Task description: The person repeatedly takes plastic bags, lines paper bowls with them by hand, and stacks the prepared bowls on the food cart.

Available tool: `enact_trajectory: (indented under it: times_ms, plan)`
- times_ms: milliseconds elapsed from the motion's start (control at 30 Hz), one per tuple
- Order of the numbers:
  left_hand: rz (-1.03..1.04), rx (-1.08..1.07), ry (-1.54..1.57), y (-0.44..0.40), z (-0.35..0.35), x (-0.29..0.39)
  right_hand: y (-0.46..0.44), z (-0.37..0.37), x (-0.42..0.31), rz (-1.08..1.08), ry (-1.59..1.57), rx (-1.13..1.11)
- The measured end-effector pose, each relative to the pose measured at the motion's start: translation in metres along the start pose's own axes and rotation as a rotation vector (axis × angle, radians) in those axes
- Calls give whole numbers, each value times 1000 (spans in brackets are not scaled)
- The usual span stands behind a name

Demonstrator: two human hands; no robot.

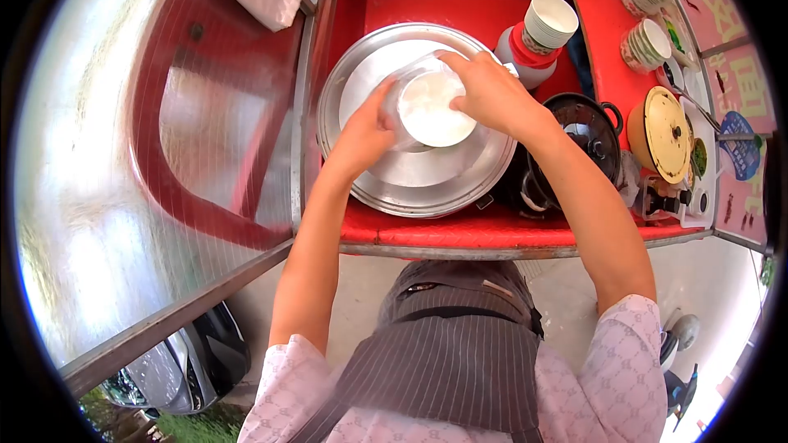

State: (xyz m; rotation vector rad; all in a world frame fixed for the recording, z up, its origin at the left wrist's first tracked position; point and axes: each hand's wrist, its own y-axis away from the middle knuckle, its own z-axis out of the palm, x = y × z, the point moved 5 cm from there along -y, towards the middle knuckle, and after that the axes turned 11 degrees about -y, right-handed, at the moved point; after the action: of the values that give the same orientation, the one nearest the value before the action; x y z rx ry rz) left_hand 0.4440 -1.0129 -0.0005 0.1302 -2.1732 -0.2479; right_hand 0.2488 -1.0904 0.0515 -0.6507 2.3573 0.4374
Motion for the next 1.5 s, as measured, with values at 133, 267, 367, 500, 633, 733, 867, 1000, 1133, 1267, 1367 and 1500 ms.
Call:
enact_trajectory:
  times_ms: [133, 267, 367, 500, 633, 733, 867, 1000, 1133, 1267, 1367, 1500]
  plan:
    - [-12, -136, 31, -14, 25, 7, -4, 19, 34, 11, -202, -43]
    - [-11, -108, -11, -15, 34, 5, 12, 21, 46, 260, -491, -89]
    - [-66, -107, 223, 5, 37, 13, 37, 20, 46, 432, -789, -34]
    - [-79, 31, 1024, 41, 54, -5, 65, 30, 46, 374, -1337, 71]
    - [15, 21, 1588, 63, 80, -11, 89, 46, 15, 186, -1864, -86]
    - [-52, 67, 1477, 71, 89, 19, 96, 59, -17, 193, -1921, 42]
    - [-207, 131, 1166, 83, 80, 3, 106, 68, -17, 174, -1651, 233]
    - [23, 381, 998, 126, 57, 19, 120, 68, -17, 218, -1364, 368]
    - [259, 362, 812, 144, 60, 42, 135, 66, -46, 168, -1230, 380]
    - [64, 263, 1245, 138, 49, 42, 151, 80, -53, 169, -1568, 132]
    - [-25, -22, 1633, 139, 42, 40, 156, 86, -40, -96, -1575, 117]
    - [-108, -82, 1544, 158, 44, 59, 155, 88, -31, 1, -1529, 302]
